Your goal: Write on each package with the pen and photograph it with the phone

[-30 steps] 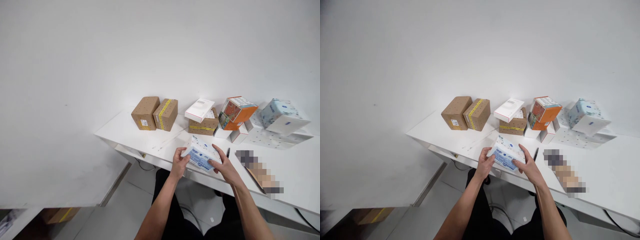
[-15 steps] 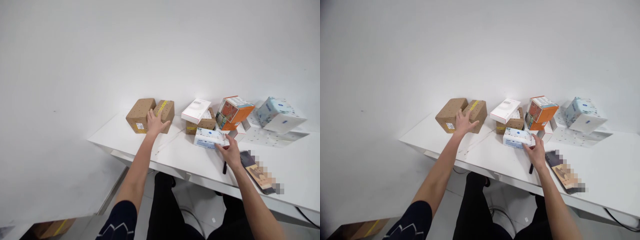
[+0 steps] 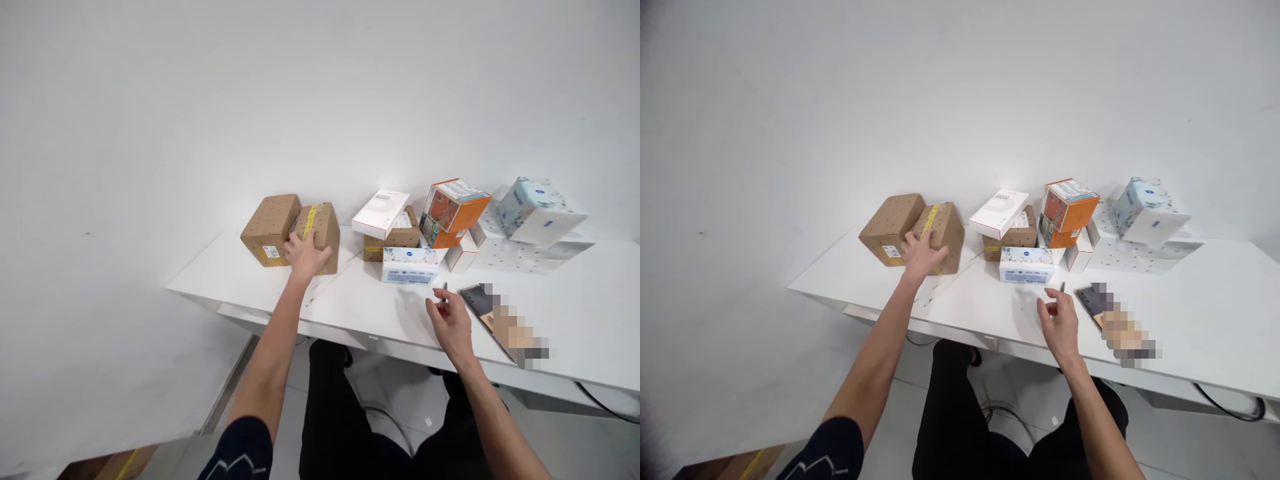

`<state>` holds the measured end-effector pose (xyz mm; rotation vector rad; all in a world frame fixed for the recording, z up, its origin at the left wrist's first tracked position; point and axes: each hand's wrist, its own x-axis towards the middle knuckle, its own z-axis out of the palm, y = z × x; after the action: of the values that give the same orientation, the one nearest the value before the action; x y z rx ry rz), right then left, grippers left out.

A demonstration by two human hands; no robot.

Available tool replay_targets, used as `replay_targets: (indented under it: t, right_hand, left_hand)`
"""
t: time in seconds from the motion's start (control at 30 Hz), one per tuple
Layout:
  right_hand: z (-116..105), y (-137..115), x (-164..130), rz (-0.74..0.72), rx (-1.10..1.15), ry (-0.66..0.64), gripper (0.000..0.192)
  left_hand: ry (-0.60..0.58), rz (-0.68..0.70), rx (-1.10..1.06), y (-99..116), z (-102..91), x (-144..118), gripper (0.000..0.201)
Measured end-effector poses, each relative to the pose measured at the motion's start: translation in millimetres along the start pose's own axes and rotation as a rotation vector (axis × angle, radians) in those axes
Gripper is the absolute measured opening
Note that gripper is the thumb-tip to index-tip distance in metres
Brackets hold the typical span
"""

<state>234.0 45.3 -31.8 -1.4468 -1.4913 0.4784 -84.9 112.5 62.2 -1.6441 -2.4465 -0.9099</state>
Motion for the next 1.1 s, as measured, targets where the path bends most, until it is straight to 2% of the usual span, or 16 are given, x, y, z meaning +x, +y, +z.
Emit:
replay_targets:
  t: [0.07, 0.17, 0.23, 0.3, 0.43, 0.53, 0.6, 0.67, 0.77, 0.83, 0.97, 1.1]
  right_hand:
    - [-7.0, 0.9, -8.4, 0.016, 0.001, 0.000, 0.032]
    - [-16.0, 3.2, -23.0, 0.097, 0.023, -0.030, 0.034]
    - [-18.6, 1.4, -32.4, 0.162, 0.076, -0.084, 0.036]
    - [-18.1, -4.7, -39.6, 0.210, 0.147, -0.146, 0.037]
    - [-12.5, -22.8, -44.4, 0.232, 0.257, -0.224, 0.044]
    - [-11.3, -32.2, -42.4, 0.242, 0.323, -0.269, 0.055]
    - [-12.9, -35.3, -41.7, 0.250, 0.364, -0.302, 0.055]
    - [-15.2, -36.2, -43.2, 0.251, 0.387, -0.308, 0.052]
    - [-17.6, -34.1, -49.6, 0.270, 0.413, -0.274, 0.053]
    - [-18.2, -31.3, -55.4, 0.296, 0.430, -0.267, 0.054]
    - [-18.9, -26.7, -65.9, 0.357, 0.474, -0.228, 0.055]
    - [-21.7, -26.9, -72.4, 0.405, 0.494, -0.177, 0.056]
  left_hand:
    - [0.030, 0.006, 0.005, -6.5, -14.9, -35.6, 0.063]
    - [0.072, 0.143, 0.020, -20.1, -40.1, -99.9, 0.060]
    - [0.027, 0.249, -0.004, -28.0, -56.8, -139.0, 0.062]
    - [-0.056, 0.331, -0.073, -33.3, -71.6, -167.6, 0.068]
    - [-0.239, 0.482, -0.232, -36.5, -87.0, -189.8, 0.072]
    - [-0.334, 0.583, -0.319, -34.5, -82.8, -187.9, 0.072]
    - [-0.359, 0.599, -0.366, -32.3, -74.7, -185.3, 0.071]
    - [-0.324, 0.549, -0.412, -29.9, -65.2, -184.7, 0.066]
    - [-0.251, 0.336, -0.454, -25.5, -53.9, -188.9, 0.057]
    - [-0.251, 0.209, -0.492, -21.5, -49.9, -193.2, 0.056]
    - [-0.278, 0.114, -0.662, -10.7, -44.1, -199.2, 0.053]
    - [-0.248, -0.094, -0.870, 0.4, -33.4, -202.2, 0.058]
